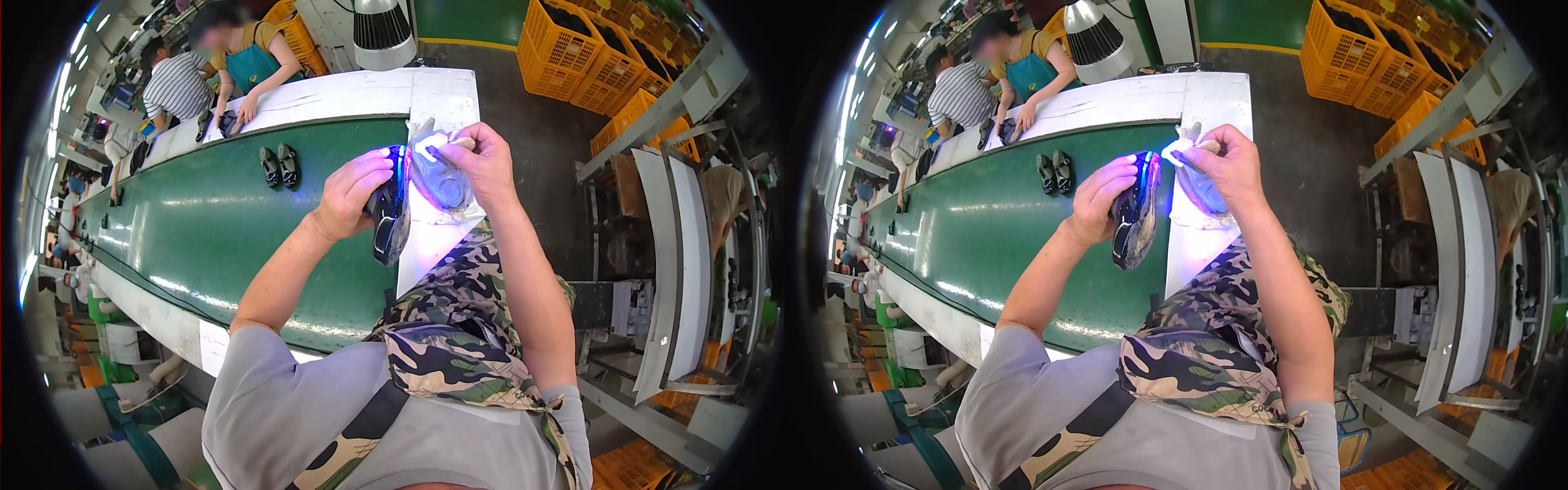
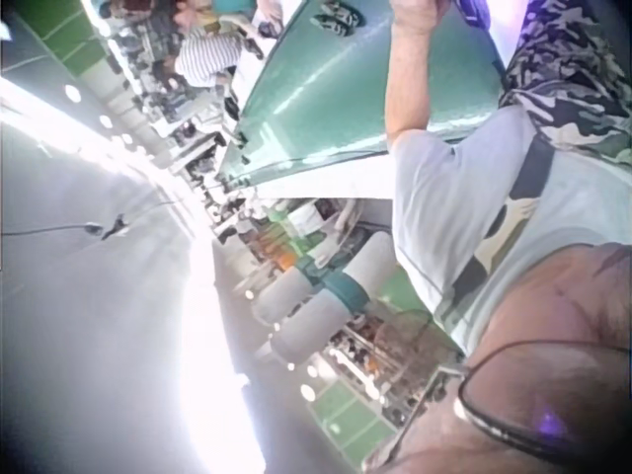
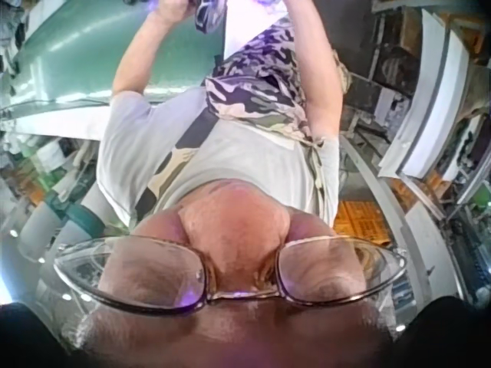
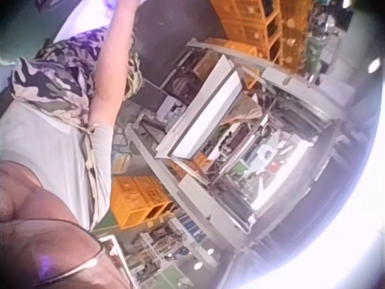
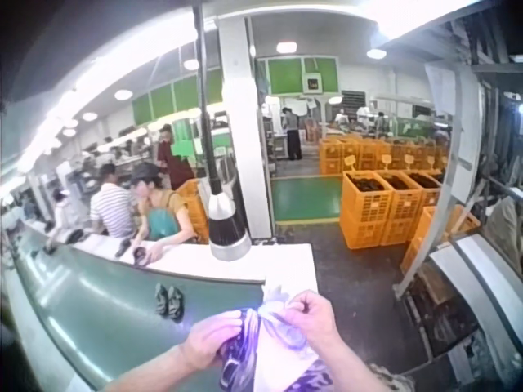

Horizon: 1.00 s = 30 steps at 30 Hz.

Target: Cleaning and inspecting shoes on a factory assembly line.

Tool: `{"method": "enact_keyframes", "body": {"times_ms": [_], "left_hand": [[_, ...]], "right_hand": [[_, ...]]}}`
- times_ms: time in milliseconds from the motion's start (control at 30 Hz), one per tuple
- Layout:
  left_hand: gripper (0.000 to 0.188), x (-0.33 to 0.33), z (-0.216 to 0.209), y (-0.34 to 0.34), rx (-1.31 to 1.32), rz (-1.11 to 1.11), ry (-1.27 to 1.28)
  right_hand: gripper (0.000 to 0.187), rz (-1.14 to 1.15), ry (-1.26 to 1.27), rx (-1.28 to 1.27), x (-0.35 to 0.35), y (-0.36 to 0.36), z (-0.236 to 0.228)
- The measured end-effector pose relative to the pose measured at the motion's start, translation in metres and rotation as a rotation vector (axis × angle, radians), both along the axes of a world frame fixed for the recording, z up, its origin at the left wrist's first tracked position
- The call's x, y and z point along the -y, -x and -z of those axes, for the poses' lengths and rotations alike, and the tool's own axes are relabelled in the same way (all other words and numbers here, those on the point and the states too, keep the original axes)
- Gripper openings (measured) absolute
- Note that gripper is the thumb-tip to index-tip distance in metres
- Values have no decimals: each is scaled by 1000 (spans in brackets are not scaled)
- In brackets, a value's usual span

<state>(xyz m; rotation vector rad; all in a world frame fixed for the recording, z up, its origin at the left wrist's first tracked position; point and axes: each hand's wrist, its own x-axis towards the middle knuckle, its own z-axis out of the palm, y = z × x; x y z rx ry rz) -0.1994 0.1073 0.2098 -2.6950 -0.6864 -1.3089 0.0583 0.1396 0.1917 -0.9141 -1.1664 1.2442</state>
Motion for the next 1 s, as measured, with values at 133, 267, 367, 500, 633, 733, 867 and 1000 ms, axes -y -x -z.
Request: {"method": "enact_keyframes", "body": {"times_ms": [133, 267, 367, 500, 633, 733, 867, 1000], "left_hand": [[59, 11, -7, -3, -20, 0, 1], [59, 14, -9, -7, -23, 15, -3], [59, 13, -8, -9, -32, 32, 0], [59, 11, -5, -13, -65, 58, 21], [61, 8, -1, -21, -67, 72, 40], [62, 5, 5, -24, -67, 68, 58], [63, 0, 13, -26, -58, 33, 42], [61, -4, 16, -27, -56, 6, 50]], "right_hand": [[17, -3, -57, -61, 9, 12, -10], [17, 60, -103, 72, 6, 13, -3], [20, 82, -118, 82, 5, 11, 2], [22, 114, -145, 180, 6, 3, 9], [22, 102, -158, 103, 10, -1, 15], [17, 11, -135, 159, 18, -8, 16], [18, -72, -28, 16, 28, -7, 16], [19, -142, 34, -147, 31, -6, 25]]}}
